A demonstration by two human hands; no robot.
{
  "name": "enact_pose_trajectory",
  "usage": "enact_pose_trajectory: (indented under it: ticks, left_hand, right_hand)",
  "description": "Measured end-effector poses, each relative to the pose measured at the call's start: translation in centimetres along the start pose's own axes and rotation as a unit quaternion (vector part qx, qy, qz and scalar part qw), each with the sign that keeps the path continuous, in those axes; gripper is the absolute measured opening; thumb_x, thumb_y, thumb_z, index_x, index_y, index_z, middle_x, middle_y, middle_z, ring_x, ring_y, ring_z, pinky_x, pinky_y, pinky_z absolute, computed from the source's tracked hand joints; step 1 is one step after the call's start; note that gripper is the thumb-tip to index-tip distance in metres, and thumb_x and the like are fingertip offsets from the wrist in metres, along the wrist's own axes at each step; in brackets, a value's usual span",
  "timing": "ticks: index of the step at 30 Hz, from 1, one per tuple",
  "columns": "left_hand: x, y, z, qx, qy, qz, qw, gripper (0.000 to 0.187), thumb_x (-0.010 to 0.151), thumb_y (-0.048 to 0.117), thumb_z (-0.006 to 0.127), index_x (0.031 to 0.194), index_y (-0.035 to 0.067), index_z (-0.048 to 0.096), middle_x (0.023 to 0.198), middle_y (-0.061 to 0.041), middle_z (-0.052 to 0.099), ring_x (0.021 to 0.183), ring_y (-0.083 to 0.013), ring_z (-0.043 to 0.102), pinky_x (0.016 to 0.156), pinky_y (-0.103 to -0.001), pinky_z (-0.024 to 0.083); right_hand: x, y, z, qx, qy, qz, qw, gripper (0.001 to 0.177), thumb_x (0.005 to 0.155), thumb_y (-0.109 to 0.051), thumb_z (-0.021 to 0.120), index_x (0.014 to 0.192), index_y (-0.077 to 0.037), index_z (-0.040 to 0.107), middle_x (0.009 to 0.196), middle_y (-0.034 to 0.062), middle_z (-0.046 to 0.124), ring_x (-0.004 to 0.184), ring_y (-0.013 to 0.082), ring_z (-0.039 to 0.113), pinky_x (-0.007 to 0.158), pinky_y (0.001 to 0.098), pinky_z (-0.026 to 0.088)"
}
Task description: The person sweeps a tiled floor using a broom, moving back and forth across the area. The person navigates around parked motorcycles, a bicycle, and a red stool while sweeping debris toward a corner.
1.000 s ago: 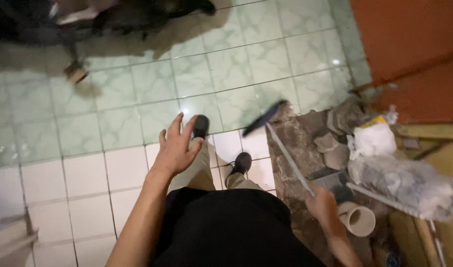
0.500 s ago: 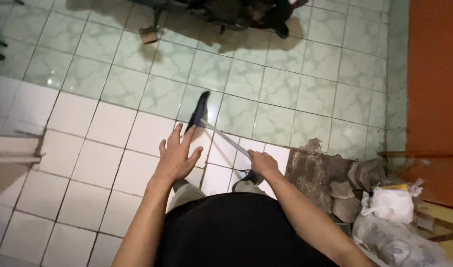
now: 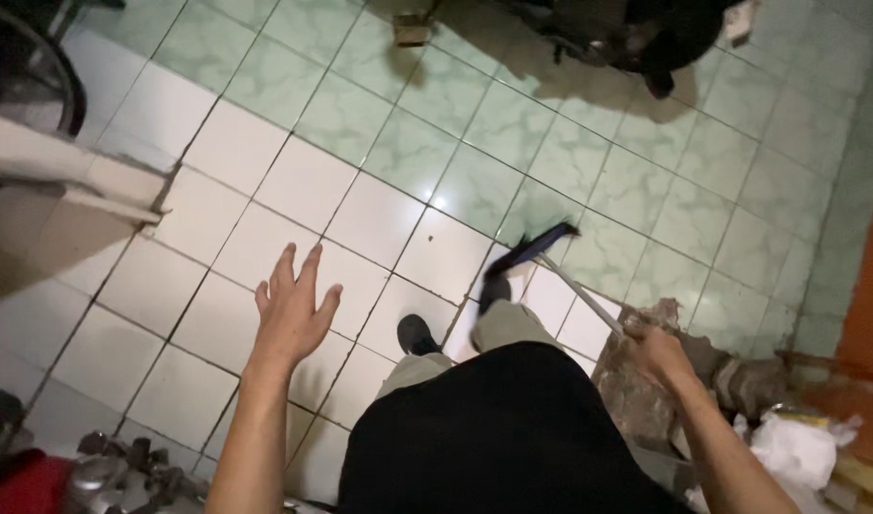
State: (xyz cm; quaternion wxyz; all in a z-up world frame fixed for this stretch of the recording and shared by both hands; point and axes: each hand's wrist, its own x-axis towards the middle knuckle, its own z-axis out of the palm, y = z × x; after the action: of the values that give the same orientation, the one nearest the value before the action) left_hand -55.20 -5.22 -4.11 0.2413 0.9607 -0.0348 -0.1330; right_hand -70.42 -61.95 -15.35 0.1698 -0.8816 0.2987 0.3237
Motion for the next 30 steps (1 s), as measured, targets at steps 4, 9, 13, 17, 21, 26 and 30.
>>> enact_pose_trajectory:
  ticks: [4,9,13,17,21,26,30]
  left_hand:
    - [0.8,-2.8,-2.0,-0.025,0.021,-0.041,0.999,0.070,0.095,0.038,0.061,0.156,0.016,0.037,0.163,-0.026,0.023,0.149,-0.0418,0.026,0.116,-0.066,0.017]
    - [1.0,-5.5,-4.1,-0.052,0.032,-0.086,0.994,0.070,0.094,0.038,0.062,0.156,0.016,0.037,0.163,-0.026,0.021,0.149,-0.0416,0.026,0.116,-0.065,0.017]
    - [1.6,-8.4,-6.8,-0.045,0.049,-0.138,0.988,0.070,0.095,0.038,0.060,0.156,0.016,0.035,0.164,-0.024,0.020,0.149,-0.0407,0.026,0.117,-0.064,0.015]
    - [1.3,-12.1,-11.1,-0.039,0.068,-0.187,0.979,0.068,0.097,0.039,0.058,0.156,0.016,0.034,0.164,-0.023,0.020,0.150,-0.0395,0.025,0.118,-0.063,0.014]
    - [1.2,-15.0,-16.2,-0.035,0.093,-0.239,0.966,0.067,0.099,0.040,0.055,0.157,0.015,0.032,0.164,-0.023,0.019,0.151,-0.0393,0.024,0.119,-0.062,0.011]
    - [1.8,-19.7,-19.9,-0.043,0.098,-0.296,0.949,0.070,0.097,0.043,0.055,0.158,0.018,0.032,0.165,-0.021,0.019,0.149,-0.0389,0.025,0.120,-0.060,0.013]
    - [2.9,-24.5,-22.0,-0.077,0.092,-0.295,0.948,0.069,0.096,0.043,0.056,0.157,0.021,0.033,0.166,-0.019,0.017,0.151,-0.0388,0.023,0.119,-0.060,0.013]
  right_hand:
    - [0.9,-7.1,0.3,-0.016,0.038,-0.056,0.998,0.048,0.088,-0.043,0.067,0.133,-0.026,0.071,0.103,0.0216,0.079,0.105,0.0376,0.074,0.097,0.0462,0.056]
    - [3.5,-23.9,3.0,0.033,0.047,-0.211,0.976,0.041,0.095,-0.036,0.062,0.132,-0.020,0.071,0.106,0.0266,0.074,0.105,0.0421,0.072,0.093,0.0481,0.056]
    - [7.1,-38.7,5.8,-0.003,-0.018,-0.275,0.961,0.043,0.096,-0.035,0.062,0.136,-0.020,0.068,0.105,0.0276,0.074,0.102,0.0431,0.072,0.092,0.0485,0.056]
    - [9.1,-51.4,8.5,-0.071,-0.037,-0.355,0.931,0.040,0.099,-0.038,0.057,0.135,-0.023,0.067,0.115,0.0184,0.074,0.110,0.0398,0.069,0.094,0.0492,0.054]
    - [9.2,-60.2,9.2,-0.201,-0.063,-0.351,0.912,0.039,0.100,-0.038,0.051,0.136,-0.032,0.065,0.121,0.0124,0.072,0.114,0.0363,0.067,0.096,0.0492,0.054]
    - [10.9,-62.2,9.0,-0.280,-0.072,-0.350,0.891,0.039,0.103,-0.039,0.044,0.135,-0.032,0.063,0.118,0.0109,0.073,0.109,0.0344,0.069,0.091,0.0514,0.057]
    - [13.5,-61.7,8.7,-0.271,-0.138,-0.272,0.913,0.043,0.100,-0.033,0.045,0.115,-0.006,0.074,0.091,0.0200,0.080,0.077,0.0326,0.077,0.077,0.0488,0.062]
